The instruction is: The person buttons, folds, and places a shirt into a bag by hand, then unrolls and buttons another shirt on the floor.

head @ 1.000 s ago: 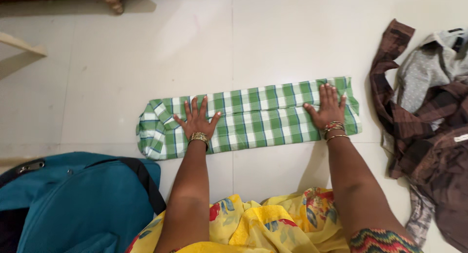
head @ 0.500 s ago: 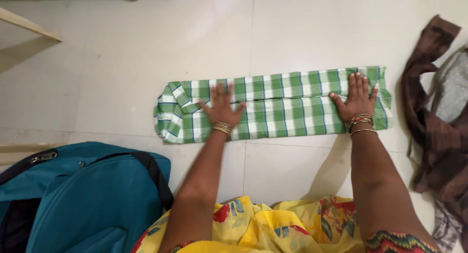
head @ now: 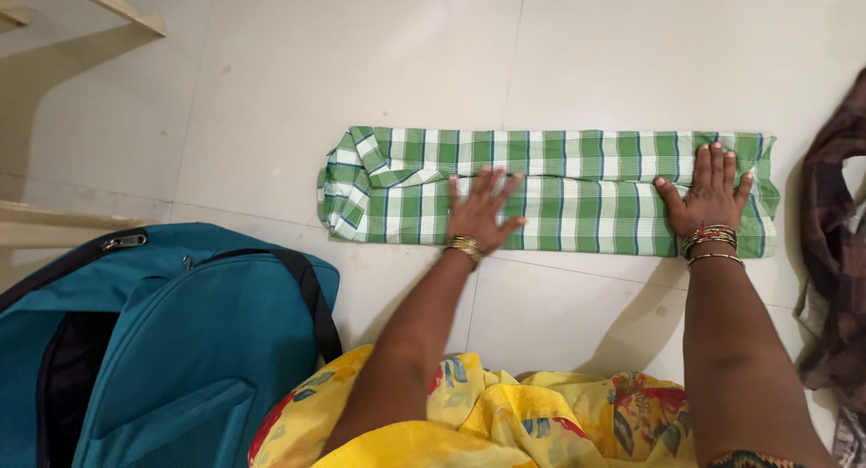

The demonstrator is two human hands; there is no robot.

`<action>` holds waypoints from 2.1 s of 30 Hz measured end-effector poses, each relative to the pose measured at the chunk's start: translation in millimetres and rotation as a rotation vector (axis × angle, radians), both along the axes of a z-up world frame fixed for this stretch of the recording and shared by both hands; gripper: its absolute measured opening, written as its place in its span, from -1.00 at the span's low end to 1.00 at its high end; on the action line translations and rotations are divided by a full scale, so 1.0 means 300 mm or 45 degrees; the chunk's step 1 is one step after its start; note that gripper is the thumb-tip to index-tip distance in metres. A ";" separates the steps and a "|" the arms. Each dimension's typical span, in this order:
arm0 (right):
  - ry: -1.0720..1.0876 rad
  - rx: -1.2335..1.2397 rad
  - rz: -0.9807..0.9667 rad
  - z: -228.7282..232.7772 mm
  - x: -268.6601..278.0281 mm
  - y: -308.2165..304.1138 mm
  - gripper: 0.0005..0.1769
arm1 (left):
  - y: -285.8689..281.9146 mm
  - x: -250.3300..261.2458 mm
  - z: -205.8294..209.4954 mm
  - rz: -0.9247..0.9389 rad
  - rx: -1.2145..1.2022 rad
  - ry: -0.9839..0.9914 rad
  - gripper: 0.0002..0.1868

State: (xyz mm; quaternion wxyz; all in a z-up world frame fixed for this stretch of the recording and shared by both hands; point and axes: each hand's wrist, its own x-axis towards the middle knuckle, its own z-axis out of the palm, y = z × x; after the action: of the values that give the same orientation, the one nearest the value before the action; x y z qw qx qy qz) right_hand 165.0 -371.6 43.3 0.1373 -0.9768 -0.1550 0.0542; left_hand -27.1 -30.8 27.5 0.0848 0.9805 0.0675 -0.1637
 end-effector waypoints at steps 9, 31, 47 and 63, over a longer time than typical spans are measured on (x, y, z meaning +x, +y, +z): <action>-0.006 0.000 -0.016 -0.020 0.004 -0.004 0.16 | 0.489 -0.265 0.008 0.743 0.192 -0.149 -0.12; 0.103 -0.020 0.278 -0.129 -0.480 0.755 0.01 | 0.498 -0.279 -0.012 0.770 0.079 -0.299 -0.15; -0.002 -0.126 -0.133 -0.061 -0.121 0.037 0.13 | 0.492 -0.276 0.013 0.809 0.067 -0.263 -0.15; 0.108 -0.136 -0.319 -0.009 -0.183 -0.215 0.20 | 0.467 -0.356 -0.001 0.835 0.116 -0.211 -0.15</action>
State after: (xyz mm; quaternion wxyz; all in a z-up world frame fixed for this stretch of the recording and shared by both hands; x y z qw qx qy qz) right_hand 110.2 -436.1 40.6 0.0972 -0.9913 -0.0229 0.0861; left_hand -133.9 109.3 27.1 0.0944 0.9194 0.3794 -0.0443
